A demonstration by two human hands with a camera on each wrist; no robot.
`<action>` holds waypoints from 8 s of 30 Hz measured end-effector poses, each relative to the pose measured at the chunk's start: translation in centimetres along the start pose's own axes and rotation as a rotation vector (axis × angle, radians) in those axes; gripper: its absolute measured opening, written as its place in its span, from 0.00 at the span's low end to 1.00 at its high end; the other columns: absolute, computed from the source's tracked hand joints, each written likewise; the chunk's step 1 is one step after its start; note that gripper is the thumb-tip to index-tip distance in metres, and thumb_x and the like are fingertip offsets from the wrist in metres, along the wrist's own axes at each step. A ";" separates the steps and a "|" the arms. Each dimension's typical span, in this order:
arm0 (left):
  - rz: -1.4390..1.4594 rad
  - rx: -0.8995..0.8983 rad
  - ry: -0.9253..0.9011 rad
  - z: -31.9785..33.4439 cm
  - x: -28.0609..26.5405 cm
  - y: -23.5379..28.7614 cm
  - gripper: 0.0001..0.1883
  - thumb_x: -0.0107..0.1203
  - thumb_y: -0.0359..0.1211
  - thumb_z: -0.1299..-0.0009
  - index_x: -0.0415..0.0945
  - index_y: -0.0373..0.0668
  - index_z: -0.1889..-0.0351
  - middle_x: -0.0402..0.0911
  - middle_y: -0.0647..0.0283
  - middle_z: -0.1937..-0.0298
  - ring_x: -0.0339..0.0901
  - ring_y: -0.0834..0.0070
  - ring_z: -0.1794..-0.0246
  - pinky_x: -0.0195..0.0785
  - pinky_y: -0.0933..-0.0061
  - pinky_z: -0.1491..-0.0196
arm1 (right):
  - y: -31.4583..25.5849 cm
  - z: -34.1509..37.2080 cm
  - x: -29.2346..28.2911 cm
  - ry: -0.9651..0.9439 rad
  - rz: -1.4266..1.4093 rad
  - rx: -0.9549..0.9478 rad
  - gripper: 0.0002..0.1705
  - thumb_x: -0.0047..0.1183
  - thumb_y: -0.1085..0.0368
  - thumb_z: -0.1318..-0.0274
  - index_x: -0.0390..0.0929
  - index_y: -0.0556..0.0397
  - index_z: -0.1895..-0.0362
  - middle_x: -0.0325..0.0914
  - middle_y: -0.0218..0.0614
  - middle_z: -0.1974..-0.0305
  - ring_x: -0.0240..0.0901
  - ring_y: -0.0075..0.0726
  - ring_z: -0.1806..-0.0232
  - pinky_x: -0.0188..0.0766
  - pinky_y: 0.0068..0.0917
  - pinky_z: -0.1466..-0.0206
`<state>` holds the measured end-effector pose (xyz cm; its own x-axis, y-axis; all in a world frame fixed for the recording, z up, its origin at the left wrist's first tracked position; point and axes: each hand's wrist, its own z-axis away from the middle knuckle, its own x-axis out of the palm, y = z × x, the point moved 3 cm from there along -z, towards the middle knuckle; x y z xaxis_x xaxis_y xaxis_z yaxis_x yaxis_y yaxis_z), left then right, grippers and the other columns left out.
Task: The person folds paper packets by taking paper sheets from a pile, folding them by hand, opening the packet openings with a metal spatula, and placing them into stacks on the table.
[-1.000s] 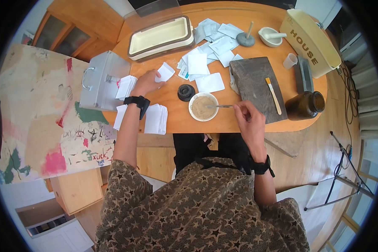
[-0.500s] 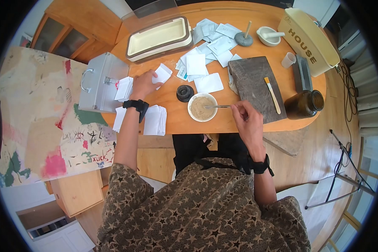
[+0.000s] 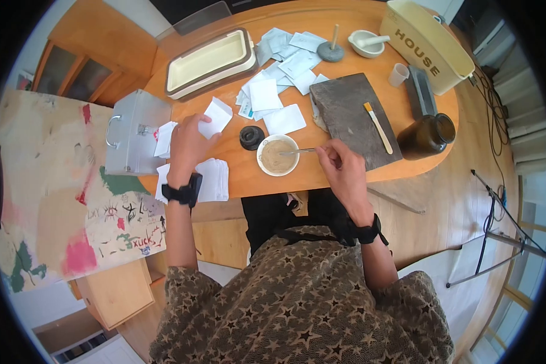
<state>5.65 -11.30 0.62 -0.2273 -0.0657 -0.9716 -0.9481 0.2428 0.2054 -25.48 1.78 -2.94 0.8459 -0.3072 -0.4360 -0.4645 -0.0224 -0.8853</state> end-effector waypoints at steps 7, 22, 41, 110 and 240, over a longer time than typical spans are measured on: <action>0.116 0.104 0.057 5.3 -1.5 4.2 0.24 0.71 0.33 0.41 0.75 0.43 0.48 0.81 0.55 0.46 0.77 0.52 0.44 0.68 0.56 0.40 | -0.6 0.1 -0.5 0.027 -0.004 0.007 0.09 0.64 0.66 0.36 0.80 0.59 0.64 0.68 0.34 0.82 0.60 0.24 0.80 0.62 0.26 0.75; 0.102 0.104 0.008 9.7 0.3 8.1 0.27 0.71 0.31 0.42 0.72 0.44 0.45 0.76 0.59 0.39 0.74 0.60 0.38 0.57 0.52 0.27 | -3.8 0.1 -1.1 0.047 -0.126 -0.058 0.06 0.64 0.68 0.36 0.80 0.57 0.63 0.63 0.27 0.83 0.55 0.17 0.79 0.55 0.23 0.76; 0.200 0.107 0.091 10.0 0.3 8.9 0.31 0.74 0.30 0.45 0.71 0.46 0.44 0.77 0.58 0.37 0.74 0.54 0.39 0.63 0.56 0.35 | -2.9 -0.1 -1.1 0.042 -0.098 -0.019 0.08 0.63 0.68 0.36 0.79 0.59 0.64 0.62 0.28 0.83 0.54 0.19 0.80 0.54 0.25 0.77; 0.246 -0.150 0.187 11.7 -3.0 3.1 0.28 0.69 0.36 0.37 0.71 0.45 0.41 0.83 0.52 0.49 0.79 0.51 0.49 0.64 0.56 0.38 | -3.5 -0.1 -1.8 0.114 0.016 -0.178 0.05 0.66 0.68 0.40 0.84 0.53 0.62 0.75 0.33 0.78 0.64 0.30 0.78 0.61 0.29 0.74; -0.079 -0.059 -0.170 -4.1 5.5 -4.9 0.19 0.73 0.44 0.40 0.81 0.46 0.58 0.87 0.58 0.56 0.82 0.58 0.50 0.67 0.57 0.42 | 0.2 0.2 0.0 0.016 0.048 0.015 0.08 0.63 0.64 0.37 0.80 0.56 0.63 0.67 0.37 0.84 0.61 0.35 0.84 0.61 0.34 0.76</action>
<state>8.16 -16.82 -5.20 -0.1152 0.0834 -0.9898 -0.9741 0.1859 0.1290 -25.51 1.93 -3.19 0.8184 -0.3227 -0.4754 -0.5003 0.0065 -0.8658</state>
